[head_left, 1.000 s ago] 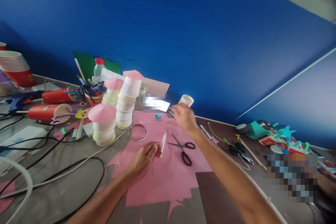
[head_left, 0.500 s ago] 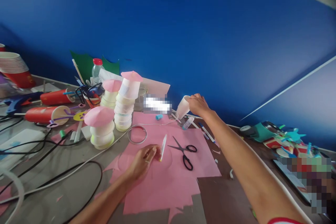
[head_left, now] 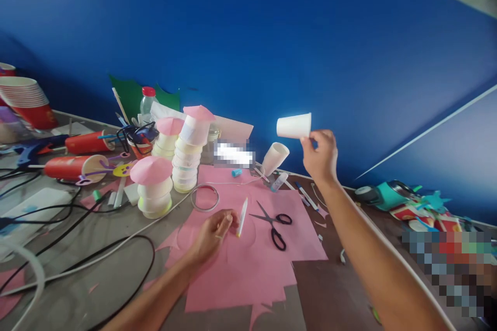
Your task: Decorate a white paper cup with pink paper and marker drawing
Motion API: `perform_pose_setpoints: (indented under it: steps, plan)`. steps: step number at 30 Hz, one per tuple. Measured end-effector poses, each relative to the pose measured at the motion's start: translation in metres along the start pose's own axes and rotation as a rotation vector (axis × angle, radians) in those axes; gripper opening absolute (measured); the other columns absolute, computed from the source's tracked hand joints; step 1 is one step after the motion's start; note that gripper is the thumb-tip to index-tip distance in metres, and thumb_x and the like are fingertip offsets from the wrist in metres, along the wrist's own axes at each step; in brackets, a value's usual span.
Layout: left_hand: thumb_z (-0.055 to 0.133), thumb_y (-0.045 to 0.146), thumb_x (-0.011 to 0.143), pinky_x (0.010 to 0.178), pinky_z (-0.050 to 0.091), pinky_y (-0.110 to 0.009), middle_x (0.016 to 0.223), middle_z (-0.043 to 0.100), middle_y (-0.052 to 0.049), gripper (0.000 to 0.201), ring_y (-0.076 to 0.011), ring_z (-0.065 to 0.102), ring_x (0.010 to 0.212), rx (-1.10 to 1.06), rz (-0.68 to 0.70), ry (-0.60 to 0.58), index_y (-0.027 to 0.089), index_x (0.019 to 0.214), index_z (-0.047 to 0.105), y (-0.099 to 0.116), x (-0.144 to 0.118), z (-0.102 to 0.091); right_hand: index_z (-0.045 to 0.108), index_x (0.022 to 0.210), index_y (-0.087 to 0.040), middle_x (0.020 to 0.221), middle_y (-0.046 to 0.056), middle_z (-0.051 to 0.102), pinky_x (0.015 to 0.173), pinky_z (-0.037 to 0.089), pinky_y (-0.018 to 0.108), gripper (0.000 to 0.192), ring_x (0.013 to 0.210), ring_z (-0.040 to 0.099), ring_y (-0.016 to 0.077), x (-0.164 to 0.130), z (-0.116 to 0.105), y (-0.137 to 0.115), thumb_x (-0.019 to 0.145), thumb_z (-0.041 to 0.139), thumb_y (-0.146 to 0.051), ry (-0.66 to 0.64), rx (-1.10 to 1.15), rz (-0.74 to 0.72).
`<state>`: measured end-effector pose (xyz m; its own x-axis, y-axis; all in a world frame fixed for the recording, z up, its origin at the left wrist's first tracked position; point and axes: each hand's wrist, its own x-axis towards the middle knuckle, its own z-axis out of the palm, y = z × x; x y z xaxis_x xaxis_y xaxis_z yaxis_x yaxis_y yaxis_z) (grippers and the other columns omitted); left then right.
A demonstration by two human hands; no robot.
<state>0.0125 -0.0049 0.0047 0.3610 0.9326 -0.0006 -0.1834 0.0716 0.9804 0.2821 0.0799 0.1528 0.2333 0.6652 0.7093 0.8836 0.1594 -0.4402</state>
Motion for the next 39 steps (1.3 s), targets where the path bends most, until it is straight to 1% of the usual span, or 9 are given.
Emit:
perform_pose_setpoints:
  steps: [2, 4, 7, 10, 12, 17, 27, 34, 39]
  plan:
    - [0.065, 0.060, 0.080, 0.079, 0.055, -0.038, 0.109, 0.067, -0.012, 0.049, -0.0272, 0.066, 0.098, 0.029, 0.013, 0.046, 0.020, 0.108, 0.064, -0.003, 0.000, -0.002, 0.066, 0.091, -0.022, 0.094, 0.009, 0.067, 0.081, 0.050, 0.044, 0.024, 0.092, 0.061, 0.0265, -0.041, -0.002, -0.018, 0.091, 0.053, -0.042, -0.121, 0.578, 0.237]
    - [0.071, 0.052, 0.077, 0.093, 0.052, -0.042, 0.131, 0.059, -0.014, 0.059, -0.0311, 0.057, 0.122, 0.071, 0.064, 0.074, 0.024, 0.126, 0.054, -0.005, -0.001, -0.004, 0.066, 0.086, -0.022, 0.086, 0.006, 0.069, 0.072, 0.053, 0.041, 0.025, 0.081, 0.064, 0.0245, -0.095, 0.005, -0.039, 0.083, 0.065, -0.047, -0.396, 1.012, 0.497]
    - [0.077, 0.044, 0.073, 0.109, 0.040, -0.045, 0.134, 0.058, -0.012, 0.066, -0.0316, 0.047, 0.133, 0.172, 0.151, 0.086, 0.025, 0.130, 0.050, -0.002, -0.005, -0.005, 0.066, 0.080, -0.020, 0.074, 0.005, 0.070, 0.064, 0.054, 0.039, 0.030, 0.069, 0.064, 0.0220, -0.168, 0.022, -0.064, 0.072, 0.079, -0.045, -0.732, 1.285, 0.830]
    - [0.075, 0.045, 0.072, 0.095, 0.047, -0.043, 0.116, 0.065, -0.011, 0.052, -0.0307, 0.059, 0.112, 0.200, 0.089, 0.071, 0.021, 0.114, 0.056, 0.005, -0.007, -0.004, 0.064, 0.073, -0.018, 0.065, 0.002, 0.066, 0.062, 0.054, 0.035, 0.034, 0.059, 0.062, 0.0174, -0.198, 0.029, -0.067, 0.073, 0.076, -0.050, -0.854, 1.274, 0.917]
    - [0.075, 0.046, 0.071, 0.082, 0.050, -0.039, 0.102, 0.067, -0.008, 0.046, -0.0282, 0.063, 0.096, 0.182, 0.027, 0.105, 0.020, 0.105, 0.057, 0.007, -0.007, -0.005, 0.067, 0.074, -0.018, 0.064, 0.001, 0.065, 0.060, 0.052, 0.034, 0.032, 0.056, 0.059, 0.0161, -0.194, 0.027, -0.055, 0.078, 0.071, -0.050, -0.869, 1.067, 0.800]
    - [0.082, 0.030, 0.063, 0.076, 0.048, -0.035, 0.096, 0.068, -0.003, 0.050, -0.0271, 0.063, 0.091, 0.190, 0.049, 0.279, 0.024, 0.107, 0.059, -0.004, 0.000, -0.010, 0.070, 0.087, -0.023, 0.087, 0.006, 0.070, 0.071, 0.051, 0.036, 0.016, 0.077, 0.064, 0.0217, -0.166, 0.019, -0.001, 0.089, 0.056, -0.030, -0.449, 0.362, 0.181]
    - [0.073, 0.031, 0.067, 0.079, 0.054, -0.037, 0.098, 0.069, -0.006, 0.052, -0.0263, 0.065, 0.089, 0.442, -0.028, 0.146, 0.022, 0.113, 0.051, 0.004, -0.003, -0.003, 0.070, 0.083, -0.020, 0.080, 0.005, 0.067, 0.071, 0.047, 0.032, 0.024, 0.076, 0.062, 0.0205, -0.178, 0.043, 0.005, 0.087, 0.050, -0.008, -0.576, 0.102, -0.063]
    - [0.066, 0.035, 0.075, 0.068, 0.054, -0.032, 0.090, 0.066, -0.002, 0.048, -0.0219, 0.064, 0.079, 0.434, -0.061, 0.040, 0.020, 0.116, 0.047, 0.004, -0.007, -0.001, 0.067, 0.112, -0.022, 0.087, 0.006, 0.064, 0.075, 0.043, 0.032, 0.035, 0.084, 0.056, 0.0218, -0.193, 0.049, -0.001, 0.087, 0.049, -0.004, -0.644, -0.037, -0.312]
    - [0.069, 0.031, 0.074, 0.068, 0.054, -0.031, 0.095, 0.068, -0.005, 0.046, -0.0222, 0.064, 0.083, 0.464, -0.043, 0.052, 0.018, 0.114, 0.050, 0.001, -0.007, 0.000, 0.068, 0.096, -0.023, 0.079, 0.003, 0.057, 0.070, 0.038, 0.031, 0.023, 0.076, 0.049, 0.0200, -0.200, 0.058, -0.005, 0.088, 0.053, -0.007, -0.654, -0.126, -0.497]
